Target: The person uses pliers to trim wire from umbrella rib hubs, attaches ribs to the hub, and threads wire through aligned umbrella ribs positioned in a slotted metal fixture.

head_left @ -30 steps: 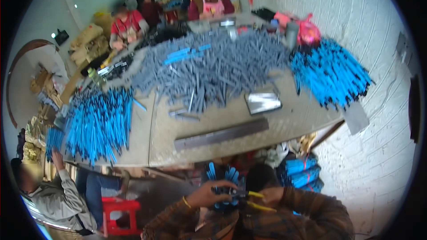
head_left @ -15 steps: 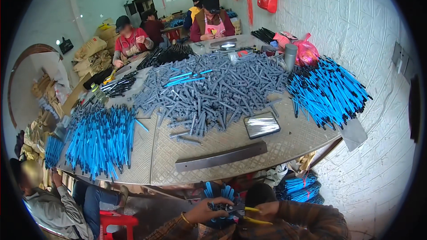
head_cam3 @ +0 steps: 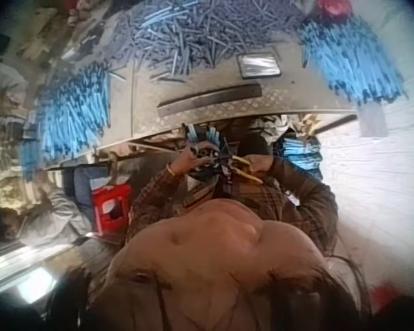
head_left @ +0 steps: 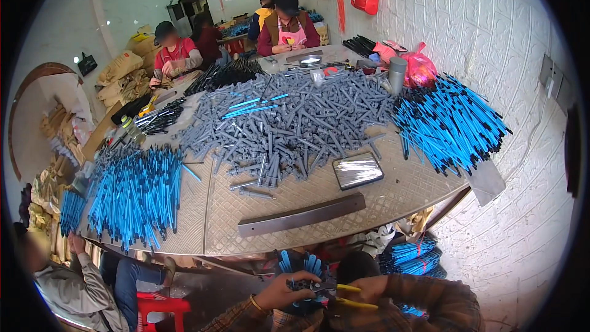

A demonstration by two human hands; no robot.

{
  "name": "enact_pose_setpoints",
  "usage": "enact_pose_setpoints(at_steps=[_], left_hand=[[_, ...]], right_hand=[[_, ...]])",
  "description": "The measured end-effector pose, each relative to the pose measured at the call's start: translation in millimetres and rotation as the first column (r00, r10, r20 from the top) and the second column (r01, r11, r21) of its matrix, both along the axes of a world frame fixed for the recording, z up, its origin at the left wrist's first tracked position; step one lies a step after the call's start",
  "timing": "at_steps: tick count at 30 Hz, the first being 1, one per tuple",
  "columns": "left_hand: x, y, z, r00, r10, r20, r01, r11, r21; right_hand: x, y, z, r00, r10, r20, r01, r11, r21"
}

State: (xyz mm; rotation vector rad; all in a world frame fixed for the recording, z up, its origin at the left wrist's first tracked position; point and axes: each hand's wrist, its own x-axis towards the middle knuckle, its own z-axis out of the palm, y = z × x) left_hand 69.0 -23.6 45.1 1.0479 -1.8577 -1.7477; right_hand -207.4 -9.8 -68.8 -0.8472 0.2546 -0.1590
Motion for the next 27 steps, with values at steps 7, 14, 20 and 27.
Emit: enact_pose_setpoints(at_steps=[7,14,20,27], left_hand=[[5,4,-8,0.995,0.102,0.007,-0.102,0.995,-0.008],[1,-3,-5,0.986,0.167,-0.013,-0.167,0.985,-0.047],[-1,-7,-4,0.988,0.15,-0.021,-0.151,0.985,-0.083],[7,6,1,0.999,0.049,-0.014,-0.049,0.998,0.042]], right_hand=[[8,-11,101,0.88,-0.294,-0.373,-0.173,0.534,-0.828],[19,-2,90,0.77,-0.632,-0.09,-0.088,0.034,-0.996],[10,-13,97,0.76,-0.626,-0.171,-0.216,0.004,-0.976],[6,-13,116,0.82,-0.484,-0.306,-0.282,0.124,-0.951]])
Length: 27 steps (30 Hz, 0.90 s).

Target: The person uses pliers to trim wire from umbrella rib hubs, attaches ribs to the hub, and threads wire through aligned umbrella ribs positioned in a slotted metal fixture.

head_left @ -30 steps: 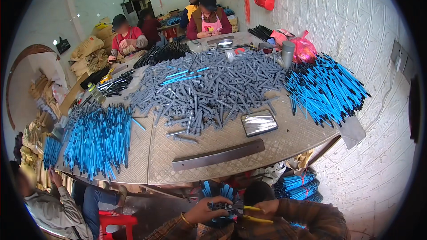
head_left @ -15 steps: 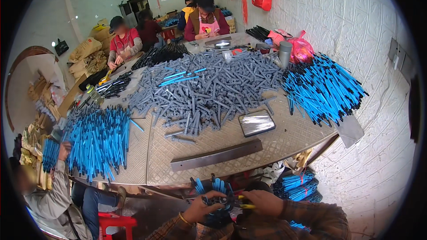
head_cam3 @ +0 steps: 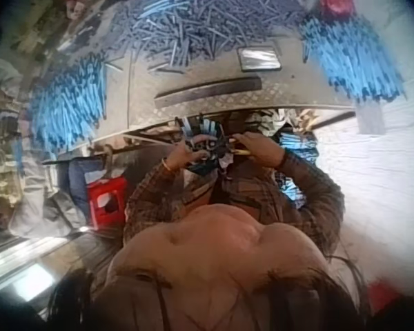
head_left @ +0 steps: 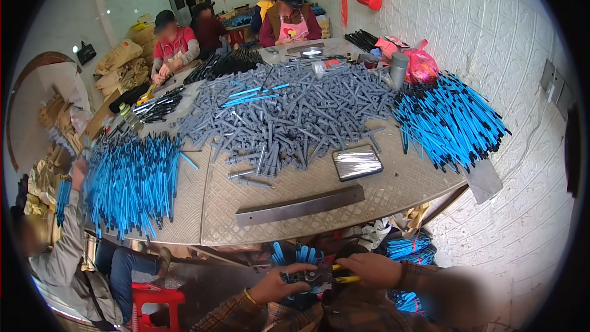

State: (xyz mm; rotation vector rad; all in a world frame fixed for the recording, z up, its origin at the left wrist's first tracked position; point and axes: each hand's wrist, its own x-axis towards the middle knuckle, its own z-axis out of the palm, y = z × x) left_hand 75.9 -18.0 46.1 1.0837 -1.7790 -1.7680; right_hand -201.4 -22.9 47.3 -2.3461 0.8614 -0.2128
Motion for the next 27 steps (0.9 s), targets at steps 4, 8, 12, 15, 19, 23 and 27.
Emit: enact_pose_setpoints(at_steps=[4,8,12,15,19,23,27], left_hand=[[6,10,-2,0.997,-0.054,-0.05,0.051,0.997,-0.066],[13,21,1,0.997,-0.071,-0.038,0.07,0.997,-0.014],[7,8,5,0.985,-0.143,-0.092,0.124,0.974,-0.192],[4,-1,18,0.979,-0.202,-0.034,0.194,0.967,-0.168],[7,-8,-2,0.983,-0.162,-0.086,0.135,0.957,-0.258],[2,-4,-3,0.984,-0.154,-0.087,0.126,0.955,-0.269],[1,4,-2,0.986,-0.152,-0.074,0.137,0.975,-0.174]], right_hand=[[2,12,-18,0.996,0.033,0.087,-0.047,0.985,0.164],[5,22,-26,0.976,0.05,0.211,-0.103,0.962,0.252],[-6,1,-55,0.963,0.174,0.206,-0.268,0.704,0.658],[-4,10,-64,0.963,-0.042,0.268,-0.254,0.204,0.946],[1,-6,-42,0.987,-0.097,0.129,-0.143,-0.15,0.978],[-3,-8,-42,0.977,-0.072,0.202,-0.203,-0.017,0.979],[1,-5,-16,0.976,-0.071,0.206,-0.206,0.006,0.979]])
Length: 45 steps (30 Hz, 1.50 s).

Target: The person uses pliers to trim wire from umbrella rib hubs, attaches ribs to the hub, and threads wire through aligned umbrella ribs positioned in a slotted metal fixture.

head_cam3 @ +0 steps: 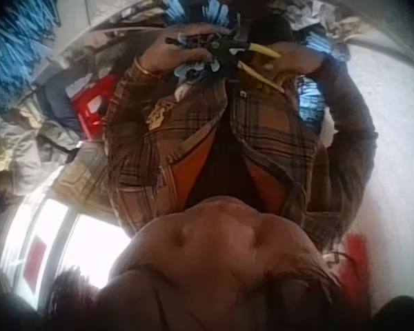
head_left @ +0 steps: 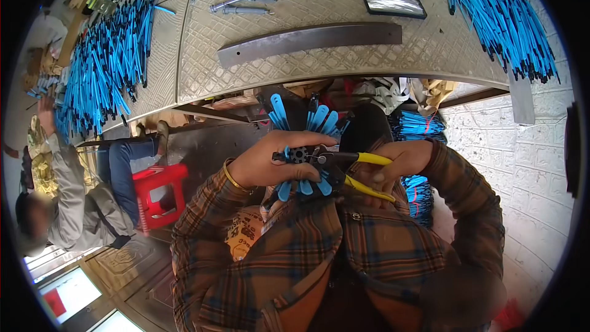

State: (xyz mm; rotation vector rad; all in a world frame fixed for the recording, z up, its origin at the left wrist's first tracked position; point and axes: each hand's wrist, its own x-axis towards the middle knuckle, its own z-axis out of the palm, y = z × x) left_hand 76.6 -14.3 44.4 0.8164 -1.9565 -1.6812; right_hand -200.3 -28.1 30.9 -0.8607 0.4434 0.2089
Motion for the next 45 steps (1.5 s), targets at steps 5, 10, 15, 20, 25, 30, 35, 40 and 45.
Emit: enact_pose_setpoints(at_steps=[5,10,15,20,25,30,35,40,45], left_hand=[[1,2,-2,1.0,-0.016,0.021,0.017,0.998,-0.059],[-1,-3,2,0.997,-0.05,0.052,0.055,0.995,-0.088],[1,-4,-3,0.997,-0.079,-0.024,0.076,0.992,-0.096],[2,-3,-3,0.995,-0.095,-0.037,0.093,0.995,-0.04],[3,-6,-3,0.994,-0.102,-0.026,0.102,0.995,-0.023],[4,-10,2,0.994,-0.11,0.004,0.11,0.993,0.034],[8,-14,7,0.987,-0.154,0.055,0.155,0.987,-0.029],[5,-9,19,0.975,-0.185,0.126,0.178,0.982,0.063],[-3,-6,9,0.969,-0.239,0.06,0.239,0.971,0.01]], right_hand=[[0,-2,5,0.999,0.036,-0.019,-0.035,0.997,0.063],[-5,-7,-3,0.996,0.094,-0.009,-0.094,0.994,0.054],[-2,2,-31,0.997,0.037,0.066,-0.038,0.999,0.022],[3,7,-33,0.992,-0.007,0.125,-0.001,0.998,0.066],[3,3,-26,0.996,-0.022,0.088,0.013,0.995,0.094],[3,6,-31,0.993,-0.044,0.109,0.045,0.999,-0.005],[6,23,-50,0.988,-0.139,0.06,0.149,0.967,-0.206],[9,47,-57,0.968,-0.225,0.115,0.243,0.953,-0.182],[0,57,-56,0.975,-0.213,0.072,0.223,0.88,-0.419]])
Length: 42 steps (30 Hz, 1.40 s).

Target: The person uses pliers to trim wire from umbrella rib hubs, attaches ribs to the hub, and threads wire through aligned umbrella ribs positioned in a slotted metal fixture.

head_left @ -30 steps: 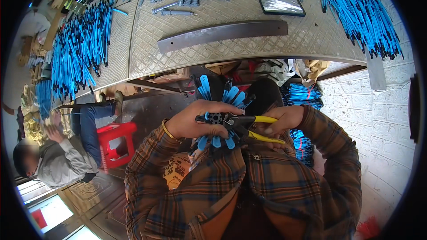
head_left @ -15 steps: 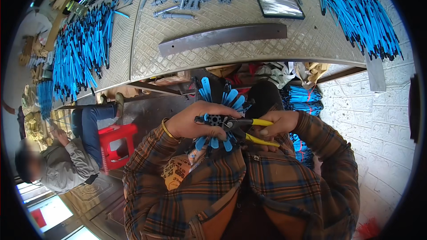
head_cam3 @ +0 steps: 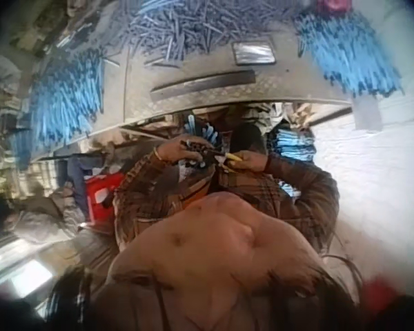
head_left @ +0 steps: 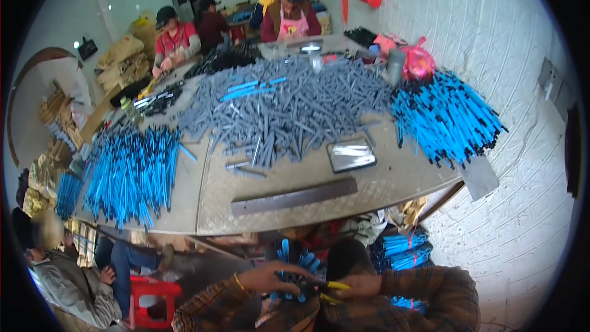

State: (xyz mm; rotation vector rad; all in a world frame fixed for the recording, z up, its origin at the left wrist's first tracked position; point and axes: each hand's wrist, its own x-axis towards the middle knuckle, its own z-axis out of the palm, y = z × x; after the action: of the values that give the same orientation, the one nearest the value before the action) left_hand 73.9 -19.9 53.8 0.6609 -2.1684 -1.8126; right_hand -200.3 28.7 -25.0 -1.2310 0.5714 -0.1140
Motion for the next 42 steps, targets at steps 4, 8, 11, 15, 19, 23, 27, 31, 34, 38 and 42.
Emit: enact_pose_setpoints(at_steps=[4,8,11,15,19,23,27,31,34,38,42], left_hand=[[3,6,-7,1.0,0.027,-0.003,-0.027,1.0,0.005],[-4,3,0,0.997,0.059,0.045,-0.06,0.998,0.022],[-7,5,1,0.989,0.113,0.091,-0.113,0.994,-0.002],[-10,5,-11,0.983,0.184,0.029,-0.179,0.976,-0.121],[-12,9,-2,0.987,0.16,0.012,-0.156,0.975,-0.161],[-7,18,2,0.977,0.205,0.064,-0.199,0.976,-0.093],[21,11,15,0.907,0.421,-0.006,-0.409,0.88,-0.241],[75,-17,78,0.746,0.655,-0.116,-0.611,0.605,-0.511],[144,-60,94,0.53,0.847,-0.029,-0.668,0.397,-0.63],[203,-142,83,0.387,0.913,0.128,-0.487,0.32,-0.812],[270,-200,26,0.195,0.962,0.19,-0.379,0.253,-0.89]], right_hand=[[4,0,37,1.0,-0.024,-0.019,0.021,0.991,-0.136],[-9,-22,35,0.999,0.025,-0.043,-0.036,0.959,-0.28],[-15,-43,61,0.979,0.122,-0.16,-0.174,0.915,-0.363],[-12,-62,99,0.919,0.153,-0.363,-0.329,0.805,-0.494],[-2,-44,110,0.806,0.136,-0.577,-0.483,0.714,-0.506],[3,-35,103,0.787,-0.035,-0.615,-0.5,0.546,-0.672],[-12,-45,121,0.856,-0.199,-0.478,-0.295,0.572,-0.765],[-85,-63,119,0.658,-0.714,-0.238,0.112,0.405,-0.907],[-127,-94,103,0.442,-0.876,-0.19,-0.041,0.192,-0.98],[-159,-133,73,0.289,-0.942,-0.169,-0.147,0.131,-0.98],[-166,-156,78,0.337,-0.942,0.008,-0.377,-0.143,-0.915]])
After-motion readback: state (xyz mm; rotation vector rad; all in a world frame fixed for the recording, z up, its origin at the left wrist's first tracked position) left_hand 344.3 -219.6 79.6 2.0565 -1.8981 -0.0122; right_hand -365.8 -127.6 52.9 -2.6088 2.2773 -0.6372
